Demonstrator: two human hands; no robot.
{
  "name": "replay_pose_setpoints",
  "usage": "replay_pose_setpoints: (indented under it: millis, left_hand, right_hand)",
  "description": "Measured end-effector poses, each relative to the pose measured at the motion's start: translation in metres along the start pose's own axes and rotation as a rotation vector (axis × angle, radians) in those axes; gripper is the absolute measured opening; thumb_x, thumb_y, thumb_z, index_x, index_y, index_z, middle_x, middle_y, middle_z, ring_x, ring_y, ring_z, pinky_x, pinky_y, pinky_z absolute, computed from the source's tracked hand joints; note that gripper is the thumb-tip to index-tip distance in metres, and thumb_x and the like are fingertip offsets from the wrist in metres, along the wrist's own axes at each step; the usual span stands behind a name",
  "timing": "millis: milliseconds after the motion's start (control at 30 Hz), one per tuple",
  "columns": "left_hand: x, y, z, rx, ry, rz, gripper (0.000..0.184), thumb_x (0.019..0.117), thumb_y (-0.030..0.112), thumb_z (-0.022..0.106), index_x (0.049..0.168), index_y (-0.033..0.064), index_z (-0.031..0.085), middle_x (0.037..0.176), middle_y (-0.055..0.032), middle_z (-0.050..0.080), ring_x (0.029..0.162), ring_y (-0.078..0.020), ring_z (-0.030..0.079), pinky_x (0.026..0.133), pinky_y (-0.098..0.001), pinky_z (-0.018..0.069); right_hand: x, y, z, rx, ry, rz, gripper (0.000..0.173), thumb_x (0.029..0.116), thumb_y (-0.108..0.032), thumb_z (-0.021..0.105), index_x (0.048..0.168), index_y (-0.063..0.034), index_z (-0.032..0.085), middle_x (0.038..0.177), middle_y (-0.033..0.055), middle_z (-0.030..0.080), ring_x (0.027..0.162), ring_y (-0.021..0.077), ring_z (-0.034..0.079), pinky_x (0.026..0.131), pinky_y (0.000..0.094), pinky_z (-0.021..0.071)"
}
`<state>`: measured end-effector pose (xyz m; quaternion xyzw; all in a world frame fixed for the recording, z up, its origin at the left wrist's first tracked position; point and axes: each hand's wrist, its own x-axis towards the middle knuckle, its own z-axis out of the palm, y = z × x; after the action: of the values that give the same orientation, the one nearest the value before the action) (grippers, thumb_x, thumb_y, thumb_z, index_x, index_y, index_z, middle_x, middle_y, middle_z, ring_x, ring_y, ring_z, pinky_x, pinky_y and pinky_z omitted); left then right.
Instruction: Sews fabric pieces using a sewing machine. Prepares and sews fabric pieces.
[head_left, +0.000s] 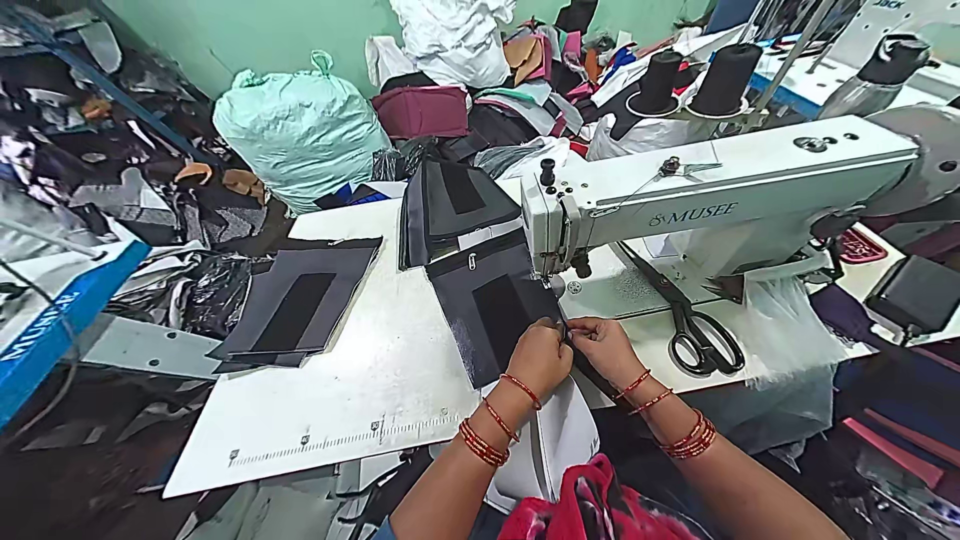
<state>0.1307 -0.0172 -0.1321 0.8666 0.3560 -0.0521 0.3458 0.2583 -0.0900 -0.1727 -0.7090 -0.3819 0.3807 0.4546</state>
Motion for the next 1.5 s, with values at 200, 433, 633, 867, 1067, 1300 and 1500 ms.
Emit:
replay_pose_setpoints:
  millis: [200,433,633,867,1067,1300,1500]
  left_hand:
    - [-0.001,0.006,0.004,0.073,-0.003,-0.014,0.034,0.1016,0.013,0.048,0.112,-0.0126,0.068,0.124,-0.0289,0.061,0.123,-0.0391,0.059,0.106,-0.0482,0.0456]
    - [-0.004,0.007,0.007,0.079,0.03,-0.001,0.034,0.1013,0.013,0.049,0.113,-0.0121,0.069,0.127,-0.0293,0.061,0.126,-0.0394,0.058,0.108,-0.0468,0.0447]
    - [-0.01,0.008,0.011,0.095,0.024,0.001,0.037,0.0992,0.016,0.054,0.117,-0.0119,0.068,0.137,-0.0304,0.055,0.132,-0.0413,0.052,0.112,-0.0459,0.0422]
    - [-0.025,-0.005,0.044,0.134,0.28,0.173,0.049,0.0965,0.03,0.049,0.123,-0.0056,0.071,0.142,-0.0267,0.057,0.136,-0.0486,0.048,0.111,-0.0556,0.0403]
    - [-0.025,-0.017,0.056,0.162,0.418,0.287,0.041,0.0919,0.022,0.055,0.112,-0.0075,0.074,0.135,-0.0249,0.064,0.134,-0.0476,0.054,0.11,-0.0546,0.0446]
    - [-0.022,-0.044,0.032,0.009,0.481,0.435,0.03,0.0812,0.007,0.057,0.097,-0.005,0.078,0.112,-0.0213,0.074,0.111,-0.0389,0.07,0.096,-0.0501,0.0558]
    - [-0.012,-0.043,0.032,0.032,0.485,0.365,0.025,0.0878,0.004,0.065,0.107,-0.0063,0.076,0.119,-0.0239,0.071,0.11,-0.0381,0.07,0.097,-0.0489,0.0565]
  right_hand:
    - [-0.002,-0.004,-0.005,-0.022,-0.045,0.021,0.025,0.0948,0.001,0.06,0.117,0.0063,0.07,0.108,0.0162,0.073,0.091,0.0102,0.068,0.085,0.0245,0.0538]
    - [-0.004,-0.007,-0.008,-0.005,-0.062,0.044,0.029,0.0944,0.001,0.059,0.121,0.006,0.069,0.102,0.0141,0.073,0.083,0.0064,0.065,0.078,0.0223,0.0524]
    - [-0.005,-0.005,-0.01,-0.063,-0.102,0.021,0.031,0.0952,0.002,0.056,0.124,0.0064,0.068,0.109,0.0174,0.072,0.09,0.0093,0.066,0.083,0.0241,0.0518]
    - [-0.013,-0.008,-0.012,-0.299,-0.145,-0.073,0.035,0.0947,0.0,0.053,0.126,0.0025,0.07,0.11,0.0226,0.067,0.099,0.0244,0.063,0.09,0.0351,0.0489]
    - [-0.018,-0.013,-0.007,-0.457,-0.166,-0.129,0.037,0.095,0.001,0.052,0.129,0.0042,0.068,0.108,0.0267,0.062,0.099,0.0304,0.06,0.091,0.0367,0.0485]
    - [-0.03,-0.004,0.016,-0.632,-0.05,-0.284,0.033,0.097,0.003,0.051,0.123,0.0058,0.071,0.105,0.0284,0.062,0.088,0.0351,0.066,0.079,0.0407,0.0568]
    - [-0.028,0.019,0.018,-0.56,0.144,-0.531,0.031,0.0872,0.007,0.058,0.112,0.0043,0.076,0.088,0.0236,0.064,0.071,0.0309,0.065,0.065,0.0389,0.0572]
